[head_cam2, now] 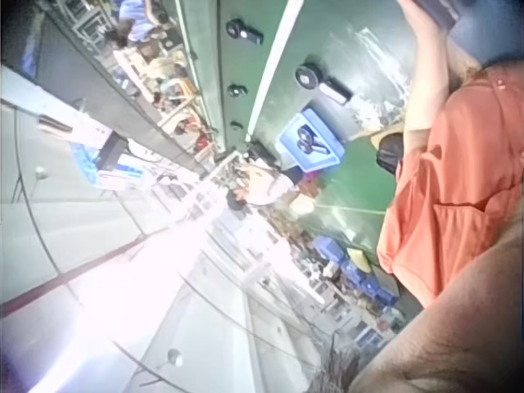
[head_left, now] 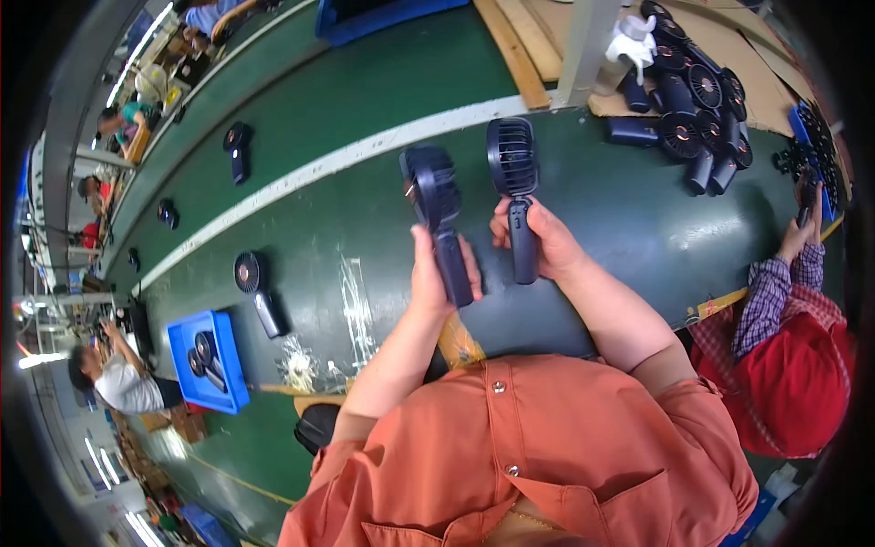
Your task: The person tests handheld fans by taking them from a conveyor belt, pressing their power buttons by hand to activate them, rotating them, and placing them onto a pile.
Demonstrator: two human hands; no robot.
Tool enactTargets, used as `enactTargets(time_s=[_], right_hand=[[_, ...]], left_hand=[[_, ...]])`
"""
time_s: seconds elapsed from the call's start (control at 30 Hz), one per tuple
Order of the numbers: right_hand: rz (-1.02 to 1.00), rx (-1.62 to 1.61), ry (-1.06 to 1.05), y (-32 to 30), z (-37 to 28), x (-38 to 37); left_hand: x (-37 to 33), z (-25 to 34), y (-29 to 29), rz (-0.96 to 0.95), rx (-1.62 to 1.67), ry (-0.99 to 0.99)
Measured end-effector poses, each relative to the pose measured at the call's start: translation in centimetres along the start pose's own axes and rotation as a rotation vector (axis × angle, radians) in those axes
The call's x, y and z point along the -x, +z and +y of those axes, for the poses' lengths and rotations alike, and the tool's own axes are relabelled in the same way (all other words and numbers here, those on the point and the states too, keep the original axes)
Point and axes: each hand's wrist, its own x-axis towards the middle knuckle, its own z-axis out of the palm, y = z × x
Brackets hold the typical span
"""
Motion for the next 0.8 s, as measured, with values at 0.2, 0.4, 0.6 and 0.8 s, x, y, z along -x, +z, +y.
enactTargets(time_s=[0.2,0.4,0.6,0.8], right_hand=[[-0.055,0.083,0.238,1.8,-0.5,0.9],[-0.020,0.143,0.147,1.3,-0.2,0.8],[-0.037,0.152,0.112,1.3,0.3,0.5],[-0.028,0.200,0.091,1.4,-0.1,0.4]], left_hand=[[-0.8,-1.4,0.0,-0.083,0.074,-0.210],[-0.3,-2.3,-0.3,-0.005,-0.148,-0.119],[0.4,-2.3,-0.1,-0.093,-0.231,-0.056],[0.3,-2.6,-0.1,-0.149,-0.317,0.024]])
